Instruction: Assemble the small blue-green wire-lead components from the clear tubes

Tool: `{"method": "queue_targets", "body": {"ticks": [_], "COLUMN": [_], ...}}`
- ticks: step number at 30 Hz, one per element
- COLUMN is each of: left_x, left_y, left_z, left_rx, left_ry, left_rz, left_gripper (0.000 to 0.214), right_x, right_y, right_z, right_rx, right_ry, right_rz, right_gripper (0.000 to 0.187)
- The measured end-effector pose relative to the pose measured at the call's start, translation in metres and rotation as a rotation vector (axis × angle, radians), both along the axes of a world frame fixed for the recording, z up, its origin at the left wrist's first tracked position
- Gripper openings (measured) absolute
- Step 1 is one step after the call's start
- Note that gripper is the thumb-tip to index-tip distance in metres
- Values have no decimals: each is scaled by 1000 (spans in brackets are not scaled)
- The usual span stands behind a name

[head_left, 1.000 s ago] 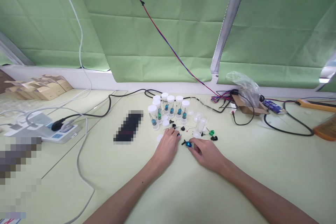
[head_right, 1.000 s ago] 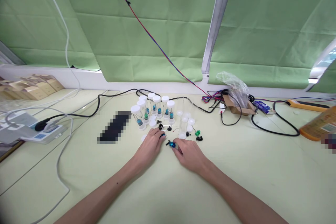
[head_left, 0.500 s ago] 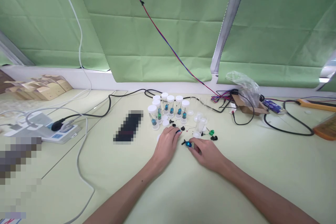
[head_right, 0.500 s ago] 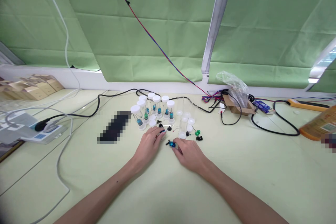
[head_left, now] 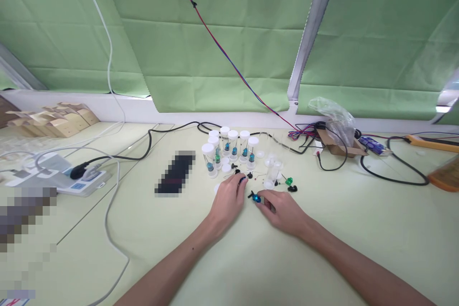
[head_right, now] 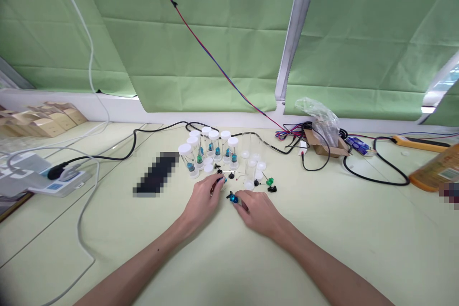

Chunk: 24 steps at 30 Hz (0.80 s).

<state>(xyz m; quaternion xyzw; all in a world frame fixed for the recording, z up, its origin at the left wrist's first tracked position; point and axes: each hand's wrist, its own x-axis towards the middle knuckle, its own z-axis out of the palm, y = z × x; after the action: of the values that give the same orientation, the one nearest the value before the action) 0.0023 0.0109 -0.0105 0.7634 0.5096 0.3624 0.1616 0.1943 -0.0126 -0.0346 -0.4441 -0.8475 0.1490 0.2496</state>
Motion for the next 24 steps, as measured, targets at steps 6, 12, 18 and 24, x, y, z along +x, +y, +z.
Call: {"method": "queue_targets", "body": {"ticks": [6,12,18,24], "left_x": [3,2,2,1], "left_y": [-4,-2,-1,0], "left_z": [3,1,-2,-4], "left_rx": [-129,-131,-113,-94], "left_ry": [33,46,87,148], "left_rz": [-28,-15,-8,-51], "left_gripper": [29,28,29,27], "right_x": [0,-1,-3,-3], "right_y": [-1,1,1,1], "right_z": [1,0,-3,-4], "right_rx": [27,15,13,12], "right_ry": [-4,13,41,68], "right_rz": [59,18,-24,-26], "right_gripper": [17,20,20,20]}}
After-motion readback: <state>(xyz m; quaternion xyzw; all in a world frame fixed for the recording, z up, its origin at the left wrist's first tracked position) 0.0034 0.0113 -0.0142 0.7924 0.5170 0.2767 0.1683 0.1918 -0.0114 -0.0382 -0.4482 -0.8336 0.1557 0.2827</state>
